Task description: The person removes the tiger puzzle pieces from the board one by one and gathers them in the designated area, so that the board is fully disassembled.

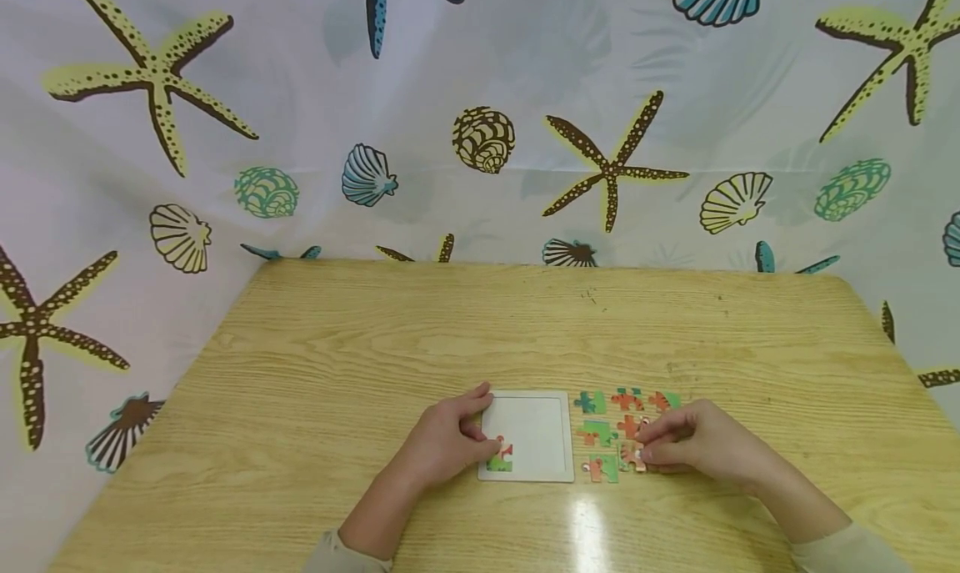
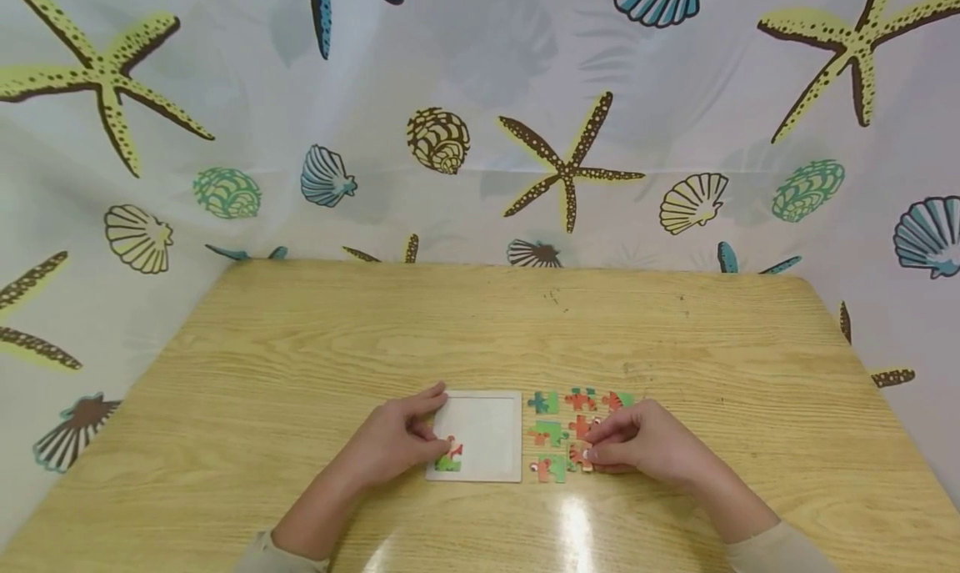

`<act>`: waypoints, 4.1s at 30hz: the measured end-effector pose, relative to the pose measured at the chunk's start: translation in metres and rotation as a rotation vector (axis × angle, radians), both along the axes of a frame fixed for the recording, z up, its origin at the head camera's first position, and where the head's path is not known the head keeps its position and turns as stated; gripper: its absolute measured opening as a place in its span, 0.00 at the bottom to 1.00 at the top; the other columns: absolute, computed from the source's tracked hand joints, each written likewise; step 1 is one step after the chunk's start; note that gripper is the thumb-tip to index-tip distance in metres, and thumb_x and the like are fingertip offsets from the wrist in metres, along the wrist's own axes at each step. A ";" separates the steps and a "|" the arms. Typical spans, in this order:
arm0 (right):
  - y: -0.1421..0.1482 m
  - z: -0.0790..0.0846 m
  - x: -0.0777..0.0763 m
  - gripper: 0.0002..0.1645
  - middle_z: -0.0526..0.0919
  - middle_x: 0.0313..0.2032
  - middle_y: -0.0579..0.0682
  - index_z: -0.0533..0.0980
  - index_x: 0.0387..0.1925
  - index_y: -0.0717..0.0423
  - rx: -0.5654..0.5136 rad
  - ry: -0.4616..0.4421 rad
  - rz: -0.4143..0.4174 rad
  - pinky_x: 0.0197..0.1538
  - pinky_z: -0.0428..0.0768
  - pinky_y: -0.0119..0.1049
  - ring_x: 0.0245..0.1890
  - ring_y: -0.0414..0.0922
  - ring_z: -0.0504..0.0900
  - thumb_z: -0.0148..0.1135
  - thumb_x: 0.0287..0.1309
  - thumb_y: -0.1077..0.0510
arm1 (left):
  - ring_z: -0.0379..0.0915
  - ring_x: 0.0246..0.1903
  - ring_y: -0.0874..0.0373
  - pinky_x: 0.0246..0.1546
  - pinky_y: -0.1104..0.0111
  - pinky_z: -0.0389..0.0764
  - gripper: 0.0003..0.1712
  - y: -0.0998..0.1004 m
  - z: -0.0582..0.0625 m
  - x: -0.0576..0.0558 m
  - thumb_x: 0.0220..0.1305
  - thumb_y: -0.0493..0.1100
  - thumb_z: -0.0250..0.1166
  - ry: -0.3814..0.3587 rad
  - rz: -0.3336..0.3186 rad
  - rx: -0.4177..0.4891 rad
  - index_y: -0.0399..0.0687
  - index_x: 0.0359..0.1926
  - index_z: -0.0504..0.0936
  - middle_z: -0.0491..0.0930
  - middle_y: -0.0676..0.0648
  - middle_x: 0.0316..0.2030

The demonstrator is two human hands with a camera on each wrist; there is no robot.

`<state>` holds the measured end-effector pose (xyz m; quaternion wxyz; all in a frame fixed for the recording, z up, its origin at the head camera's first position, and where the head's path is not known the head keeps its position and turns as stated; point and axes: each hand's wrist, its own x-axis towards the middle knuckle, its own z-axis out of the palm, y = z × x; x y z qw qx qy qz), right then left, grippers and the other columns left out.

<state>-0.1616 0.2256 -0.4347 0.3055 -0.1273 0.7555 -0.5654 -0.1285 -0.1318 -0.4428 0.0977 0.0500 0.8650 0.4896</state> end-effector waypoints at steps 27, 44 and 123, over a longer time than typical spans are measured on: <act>-0.008 0.009 0.014 0.06 0.90 0.36 0.49 0.88 0.38 0.61 0.291 0.306 -0.007 0.34 0.82 0.32 0.33 0.45 0.85 0.75 0.59 0.62 | 0.74 0.29 0.63 0.32 0.74 0.73 0.40 0.000 -0.001 -0.002 0.56 0.33 0.78 -0.001 0.010 -0.027 0.33 0.70 0.74 0.69 0.44 0.74; -0.005 0.010 0.014 0.11 0.88 0.35 0.48 0.87 0.41 0.62 0.275 0.275 -0.011 0.35 0.81 0.30 0.33 0.44 0.82 0.74 0.63 0.57 | 0.73 0.29 0.61 0.34 0.74 0.73 0.40 0.002 -0.002 -0.001 0.57 0.32 0.77 -0.017 0.004 0.002 0.32 0.70 0.73 0.67 0.43 0.75; -0.091 0.018 0.000 0.16 0.90 0.42 0.54 0.85 0.48 0.67 0.046 0.180 0.090 0.44 0.87 0.37 0.40 0.43 0.88 0.72 0.65 0.59 | 0.75 0.30 0.64 0.32 0.74 0.74 0.39 0.001 -0.004 -0.003 0.57 0.32 0.76 -0.014 0.022 -0.017 0.32 0.70 0.74 0.69 0.45 0.74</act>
